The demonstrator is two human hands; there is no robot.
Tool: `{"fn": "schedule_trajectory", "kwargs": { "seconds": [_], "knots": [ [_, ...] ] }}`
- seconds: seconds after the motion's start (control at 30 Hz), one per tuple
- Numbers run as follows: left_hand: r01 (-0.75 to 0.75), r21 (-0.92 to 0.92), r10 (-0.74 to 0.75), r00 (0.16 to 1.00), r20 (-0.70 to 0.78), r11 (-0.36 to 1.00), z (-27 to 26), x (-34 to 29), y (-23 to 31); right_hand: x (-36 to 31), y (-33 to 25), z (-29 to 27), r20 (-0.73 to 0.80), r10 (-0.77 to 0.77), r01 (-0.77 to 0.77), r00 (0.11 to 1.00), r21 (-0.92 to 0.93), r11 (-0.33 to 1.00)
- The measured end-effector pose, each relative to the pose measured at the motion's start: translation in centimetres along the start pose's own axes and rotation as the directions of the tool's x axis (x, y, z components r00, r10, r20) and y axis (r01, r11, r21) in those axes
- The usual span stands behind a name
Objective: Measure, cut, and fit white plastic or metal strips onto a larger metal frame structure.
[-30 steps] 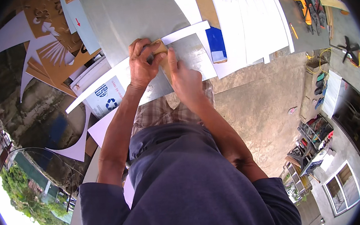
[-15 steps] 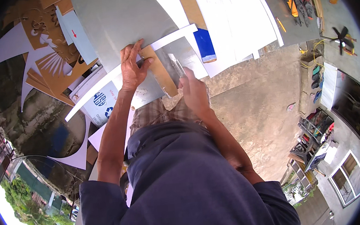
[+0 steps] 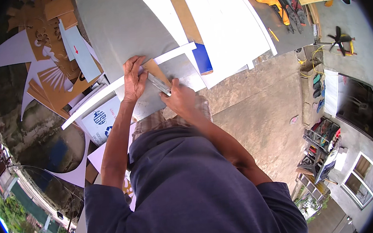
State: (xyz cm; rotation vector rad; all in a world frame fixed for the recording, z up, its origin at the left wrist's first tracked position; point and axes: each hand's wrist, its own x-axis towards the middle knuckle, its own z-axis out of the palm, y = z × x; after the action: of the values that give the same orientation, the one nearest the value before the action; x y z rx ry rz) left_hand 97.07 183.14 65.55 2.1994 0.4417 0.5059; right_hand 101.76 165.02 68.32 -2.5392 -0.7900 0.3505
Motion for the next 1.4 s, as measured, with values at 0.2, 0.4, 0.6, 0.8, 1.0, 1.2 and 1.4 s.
{"fn": "schedule_trajectory", "kwargs": {
  "seconds": [0.2,0.4,0.6,0.8,1.0,1.2,1.4],
  "knots": [
    [-0.070,0.048,0.070,0.998,0.007,0.996,-0.4,-0.2,-0.4,1.4,2.1,-1.2,-0.069,-0.064,0.054,0.996,-0.143,0.988],
    [-0.046,-0.018,0.045,0.998,-0.033,0.999,0.2,-0.6,-0.5,5.8,9.0,-7.6,-0.278,-0.004,-0.064,0.960,-0.235,0.970],
    [-0.066,0.142,0.085,0.988,-0.128,0.988,0.7,-0.9,0.0,6.2,6.7,-8.2,0.016,0.011,-0.014,1.000,0.198,0.980],
    [-0.070,0.253,0.109,0.984,-0.144,0.965,1.5,-1.1,-0.5,5.3,2.2,-3.3,0.292,-0.007,-0.088,0.956,0.310,0.947],
    [-0.053,0.225,0.085,0.987,-0.136,0.973,1.5,-1.2,-0.3,5.3,1.5,-1.2,0.226,-0.031,-0.009,0.974,0.174,0.985],
    [-0.059,0.232,0.089,0.989,-0.122,0.971,1.4,-1.3,-0.3,4.7,1.3,-0.9,0.224,0.005,-0.044,0.975,0.171,0.984],
    [-0.056,0.231,0.084,0.990,-0.117,0.971,1.4,-1.2,-0.4,4.7,0.7,-1.4,0.261,0.035,-0.089,0.965,0.199,0.976]
  ]
}}
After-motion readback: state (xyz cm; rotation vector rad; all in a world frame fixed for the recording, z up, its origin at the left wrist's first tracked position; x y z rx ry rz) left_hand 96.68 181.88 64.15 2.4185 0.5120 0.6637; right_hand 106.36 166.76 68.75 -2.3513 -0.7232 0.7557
